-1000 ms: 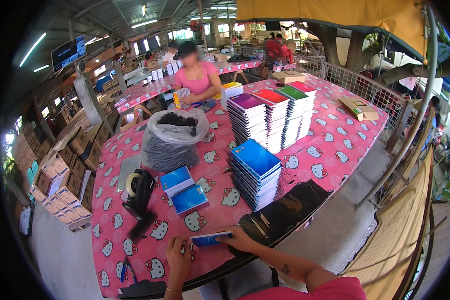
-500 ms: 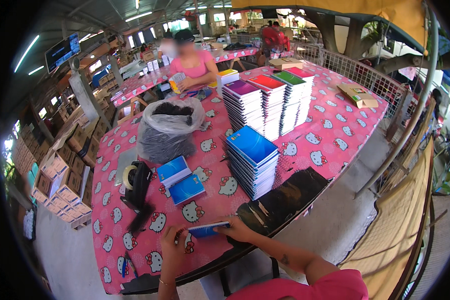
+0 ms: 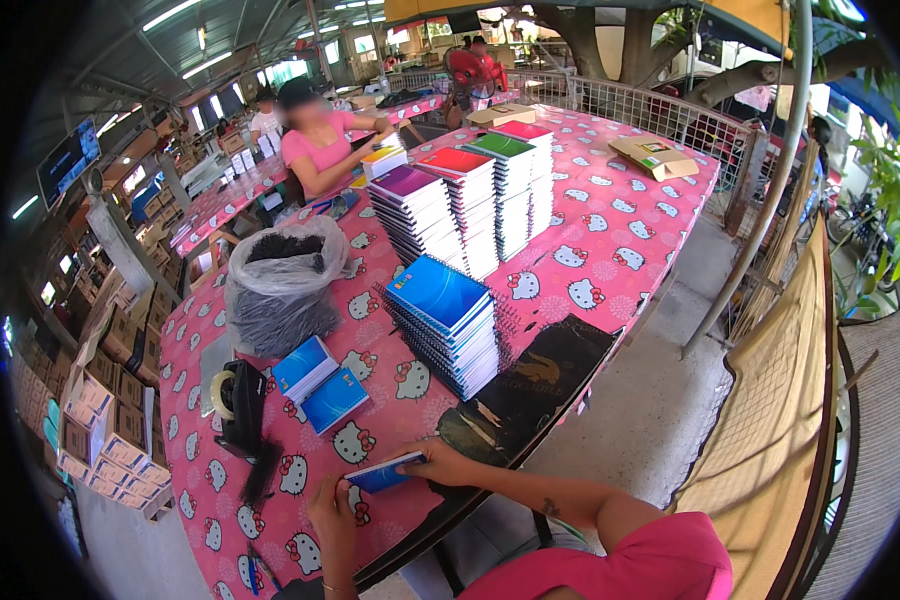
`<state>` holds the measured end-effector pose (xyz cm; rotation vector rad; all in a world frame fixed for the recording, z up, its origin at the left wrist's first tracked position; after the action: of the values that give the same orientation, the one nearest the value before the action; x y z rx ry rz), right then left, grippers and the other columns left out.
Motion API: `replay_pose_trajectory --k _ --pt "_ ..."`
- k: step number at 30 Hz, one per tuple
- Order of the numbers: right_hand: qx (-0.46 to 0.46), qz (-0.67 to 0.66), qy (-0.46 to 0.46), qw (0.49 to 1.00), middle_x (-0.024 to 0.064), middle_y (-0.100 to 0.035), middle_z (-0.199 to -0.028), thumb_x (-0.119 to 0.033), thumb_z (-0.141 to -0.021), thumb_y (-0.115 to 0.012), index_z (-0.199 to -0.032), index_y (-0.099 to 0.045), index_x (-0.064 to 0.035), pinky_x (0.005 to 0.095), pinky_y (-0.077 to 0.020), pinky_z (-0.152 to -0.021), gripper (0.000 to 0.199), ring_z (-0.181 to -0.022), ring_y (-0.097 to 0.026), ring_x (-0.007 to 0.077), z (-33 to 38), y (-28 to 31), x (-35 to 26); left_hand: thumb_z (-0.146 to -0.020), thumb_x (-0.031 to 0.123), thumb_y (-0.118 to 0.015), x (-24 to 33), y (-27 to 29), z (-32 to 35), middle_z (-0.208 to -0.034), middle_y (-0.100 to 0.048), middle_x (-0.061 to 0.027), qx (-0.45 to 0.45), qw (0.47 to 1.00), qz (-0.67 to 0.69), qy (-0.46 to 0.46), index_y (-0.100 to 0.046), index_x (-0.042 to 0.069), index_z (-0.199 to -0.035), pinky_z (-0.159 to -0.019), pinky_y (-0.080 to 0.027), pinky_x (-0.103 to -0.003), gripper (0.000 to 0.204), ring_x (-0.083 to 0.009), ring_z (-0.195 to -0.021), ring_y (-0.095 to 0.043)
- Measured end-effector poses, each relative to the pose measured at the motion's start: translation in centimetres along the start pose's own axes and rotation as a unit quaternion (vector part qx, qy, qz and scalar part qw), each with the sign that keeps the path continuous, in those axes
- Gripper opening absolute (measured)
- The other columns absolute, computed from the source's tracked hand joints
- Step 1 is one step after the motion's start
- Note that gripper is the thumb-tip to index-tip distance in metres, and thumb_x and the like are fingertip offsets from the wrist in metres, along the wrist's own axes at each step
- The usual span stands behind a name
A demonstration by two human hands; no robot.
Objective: The person repeatedly picks up blue spiral-bound notebooks from a table and stacks them into a neat pile. The person handles the notebooks one at a time, aligning them before placing them on the growing stack.
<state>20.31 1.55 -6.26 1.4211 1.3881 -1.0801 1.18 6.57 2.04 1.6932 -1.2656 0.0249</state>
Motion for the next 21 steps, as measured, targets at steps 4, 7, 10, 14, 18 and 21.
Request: replay_pose_trajectory --k 4,7,10,14,18,21 --pt "-0.014 -0.019 0.002 1.0 0.0064 -0.073 -0.108 -0.002 -0.091 -0.068 -0.123 -0.067 -0.0024 0.0286 -0.0499 -0.09 0.032 -0.099 -0.064 0.0111 0.1 -0.1 -0.1 -0.089 0.005 -0.068 2.5 0.8 -0.6 -0.082 -0.06 -0.0153 -0.02 1.0 0.013 0.007 -0.063 0.0 -0.099 -0.061 -0.047 -0.04 0.011 -0.0336 -0.065 -0.058" --pt "-0.023 -0.013 -0.004 1.0 0.0061 -0.072 -0.108 -0.004 -0.091 -0.068 -0.121 -0.067 -0.0029 0.0295 -0.0493 -0.091 0.03 -0.1 -0.064 0.0111 0.0 -0.2 -0.2 -0.09 0.01 -0.069 -0.7 -0.5 -0.8 -0.085 -0.058 -0.0148 -0.141 0.99 0.014 0.024 -0.061 0.001 -0.097 -0.062 -0.047 -0.041 0.013 -0.0332 -0.069 -0.059" --pt "-0.022 -0.004 -0.003 1.0 0.0062 -0.073 -0.108 -0.005 -0.091 -0.068 -0.121 -0.067 -0.0033 0.0298 -0.0493 -0.091 0.03 -0.1 -0.064 0.0112 0.1 -0.1 -0.2 -0.092 0.018 -0.068 0.6 -0.8 -1.1 -0.093 -0.058 -0.0159 -0.152 0.988 0.038 0.003 -0.061 0.003 -0.099 -0.06 -0.046 -0.041 0.017 -0.0327 -0.074 -0.06" --pt "-0.016 0.019 0.001 1.0 0.007 -0.073 -0.106 -0.007 -0.092 -0.069 -0.122 -0.067 -0.0039 0.0297 -0.0498 -0.09 0.031 -0.098 -0.064 0.0115 0.2 -0.3 -0.4 -0.094 0.03 -0.065 -0.3 -1.3 -0.7 -0.105 -0.057 -0.0171 -0.141 0.984 -0.109 -0.022 -0.061 0.004 -0.107 -0.077 -0.045 -0.048 0.029 -0.0366 -0.096 -0.058" --pt "0.029 -0.024 -0.061 0.997 0.008 -0.072 -0.109 -0.006 -0.093 -0.068 -0.123 -0.067 -0.0024 0.0305 -0.0496 -0.092 0.031 -0.1 -0.064 0.0126 0.5 -0.4 0.4 -0.095 0.047 -0.057 0.6 -2.9 0.0 -0.137 -0.047 -0.0232 -0.072 0.941 -0.322 -0.074 -0.052 0.001 -0.132 -0.106 -0.027 -0.061 0.06 -0.0428 -0.132 -0.04" --pt "0.113 0.024 -0.027 0.993 0.0085 -0.074 -0.101 -0.011 -0.092 -0.07 -0.123 -0.068 -0.0029 0.0297 -0.0516 -0.082 0.032 -0.088 -0.063 0.0106 0.8 -0.1 -2.4 -0.096 0.058 -0.046 1.5 -5.9 5.3 -0.154 -0.029 -0.0283 -0.099 0.941 -0.323 -0.028 -0.035 -0.005 -0.145 -0.115 -0.009 -0.067 0.081 -0.0461 -0.146 -0.022"
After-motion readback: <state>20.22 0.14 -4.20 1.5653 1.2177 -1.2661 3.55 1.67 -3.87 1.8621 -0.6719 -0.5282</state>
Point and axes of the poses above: each hand's wrist, its own z-axis away from the middle knuckle, its own y-axis out of the back of the hand, x = y × z, the point moved 9 cm from there along -z, towards the middle knuckle
